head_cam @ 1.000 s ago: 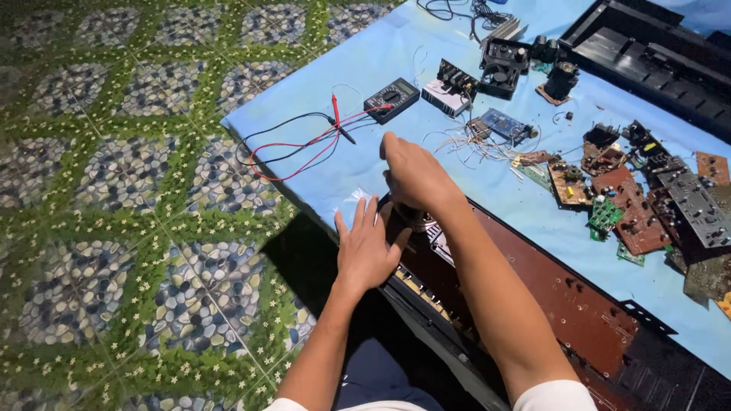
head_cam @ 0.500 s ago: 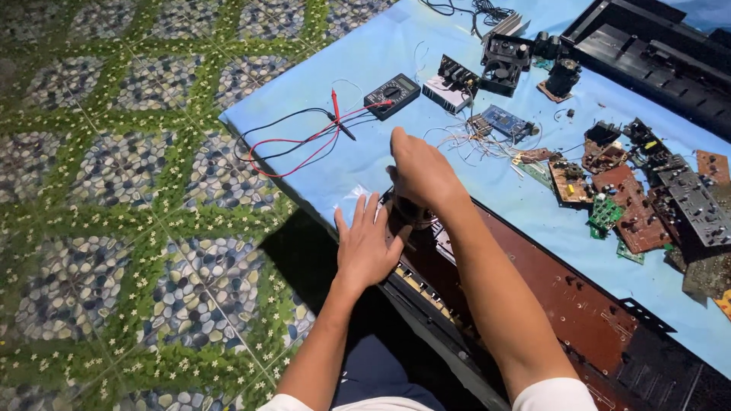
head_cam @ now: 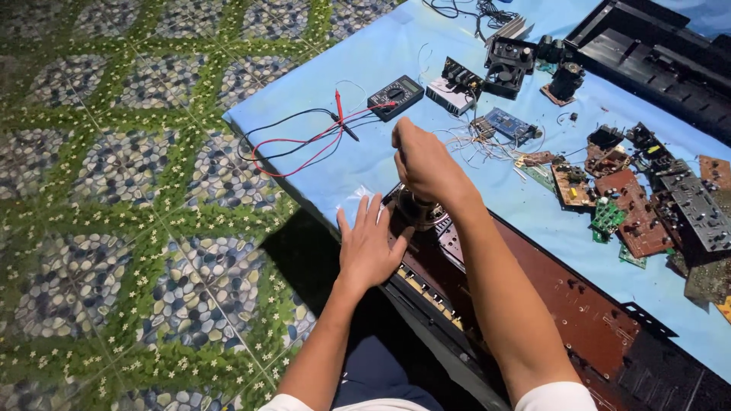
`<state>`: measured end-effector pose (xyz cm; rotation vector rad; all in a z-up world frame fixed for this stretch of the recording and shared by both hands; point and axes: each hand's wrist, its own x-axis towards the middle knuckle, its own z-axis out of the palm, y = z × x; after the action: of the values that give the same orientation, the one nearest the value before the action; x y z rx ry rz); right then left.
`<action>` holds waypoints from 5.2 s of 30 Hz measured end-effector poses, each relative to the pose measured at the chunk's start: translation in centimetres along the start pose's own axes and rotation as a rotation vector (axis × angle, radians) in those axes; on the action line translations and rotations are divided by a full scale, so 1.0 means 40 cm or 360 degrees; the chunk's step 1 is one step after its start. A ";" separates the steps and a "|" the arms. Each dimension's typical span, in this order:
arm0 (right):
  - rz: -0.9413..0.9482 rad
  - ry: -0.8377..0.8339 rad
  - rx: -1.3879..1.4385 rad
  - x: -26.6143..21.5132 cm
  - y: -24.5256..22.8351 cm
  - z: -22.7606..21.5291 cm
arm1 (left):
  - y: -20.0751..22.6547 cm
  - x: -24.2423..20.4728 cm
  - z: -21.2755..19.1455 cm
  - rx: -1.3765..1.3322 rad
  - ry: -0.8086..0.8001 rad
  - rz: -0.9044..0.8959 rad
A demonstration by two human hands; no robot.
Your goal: The person cleans the surface of a disassembled electronic device using a brush and a cloth. They first use the brush to sweep dust off the device's casing and then wipe the surface with a cloth.
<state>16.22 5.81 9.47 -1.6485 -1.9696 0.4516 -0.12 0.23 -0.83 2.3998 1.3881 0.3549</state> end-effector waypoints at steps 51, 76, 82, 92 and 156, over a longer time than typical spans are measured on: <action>0.0514 -0.0239 -0.0254 0.124 0.318 0.094 | -0.014 -0.005 0.012 -0.0080 0.0351 0.0107; -0.0081 0.0031 -0.0163 -0.109 0.032 -0.096 | -0.012 -0.007 0.018 -0.0060 0.0306 0.0092; -0.0275 0.0111 -0.0123 -0.206 -0.011 -0.078 | -0.017 -0.006 0.036 -0.0080 0.0296 0.0069; -0.0397 0.0260 0.0021 -0.236 -0.036 -0.071 | -0.032 0.012 0.055 -0.0041 0.0216 0.0012; -0.0106 0.0085 -0.0368 -0.231 0.031 -0.016 | -0.025 0.008 0.050 -0.0048 0.0211 0.0015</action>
<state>18.68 -3.03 7.61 -1.7066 -2.0936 0.1573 0.00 0.63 -3.04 2.3968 1.4170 0.5427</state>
